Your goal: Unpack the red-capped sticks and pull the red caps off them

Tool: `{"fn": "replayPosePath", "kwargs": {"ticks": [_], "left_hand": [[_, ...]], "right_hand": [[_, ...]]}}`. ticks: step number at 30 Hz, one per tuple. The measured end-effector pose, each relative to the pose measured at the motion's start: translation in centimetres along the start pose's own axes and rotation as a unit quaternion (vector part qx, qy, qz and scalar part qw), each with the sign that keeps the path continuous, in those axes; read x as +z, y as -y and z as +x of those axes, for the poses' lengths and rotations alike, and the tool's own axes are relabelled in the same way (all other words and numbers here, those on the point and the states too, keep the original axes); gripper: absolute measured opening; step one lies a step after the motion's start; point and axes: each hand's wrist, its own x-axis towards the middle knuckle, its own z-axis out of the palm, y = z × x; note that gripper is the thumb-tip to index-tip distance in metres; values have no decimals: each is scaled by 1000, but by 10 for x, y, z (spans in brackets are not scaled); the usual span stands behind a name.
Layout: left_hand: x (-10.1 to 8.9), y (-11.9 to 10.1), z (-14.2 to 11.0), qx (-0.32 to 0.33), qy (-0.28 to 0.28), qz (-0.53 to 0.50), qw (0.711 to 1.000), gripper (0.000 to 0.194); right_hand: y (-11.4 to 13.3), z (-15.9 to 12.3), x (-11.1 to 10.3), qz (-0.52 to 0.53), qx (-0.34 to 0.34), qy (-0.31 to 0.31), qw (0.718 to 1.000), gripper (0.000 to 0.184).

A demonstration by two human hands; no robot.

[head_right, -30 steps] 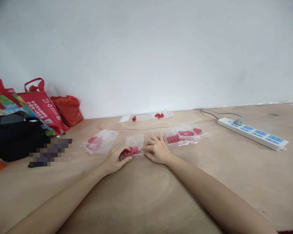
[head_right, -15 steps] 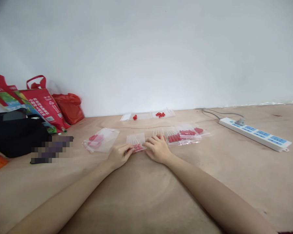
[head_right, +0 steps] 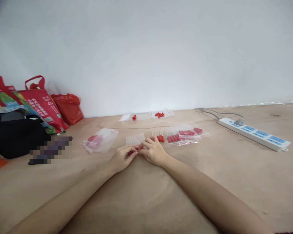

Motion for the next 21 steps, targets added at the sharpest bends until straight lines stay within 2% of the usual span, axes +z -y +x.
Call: {"fn": "replayPosePath", "kwargs": {"ticks": [6, 11, 14, 15, 17, 21], "left_hand": [[3, 3, -1, 12, -11, -9, 1000, 16], [0, 5, -2, -78, -73, 9, 994, 18], [-7, 6, -2, -114, -108, -9, 988, 18], [-10, 7, -2, -108, -104, -22, 988, 18], [-16, 10, -3, -75, -62, -45, 994, 19], [-24, 16, -5, -23, 80, -54, 995, 37]], "right_hand": [[10, 5, 2, 34, 36, 15, 999, 18], [16, 5, 0, 90, 43, 62, 993, 14], [13, 0, -8, 206, 76, 85, 972, 14], [11, -2, -11, 253, 86, 95, 959, 13], [5, -6, -19, 327, 103, 116, 932, 9], [-5, -12, -26, 374, 157, 138, 903, 5]]}}
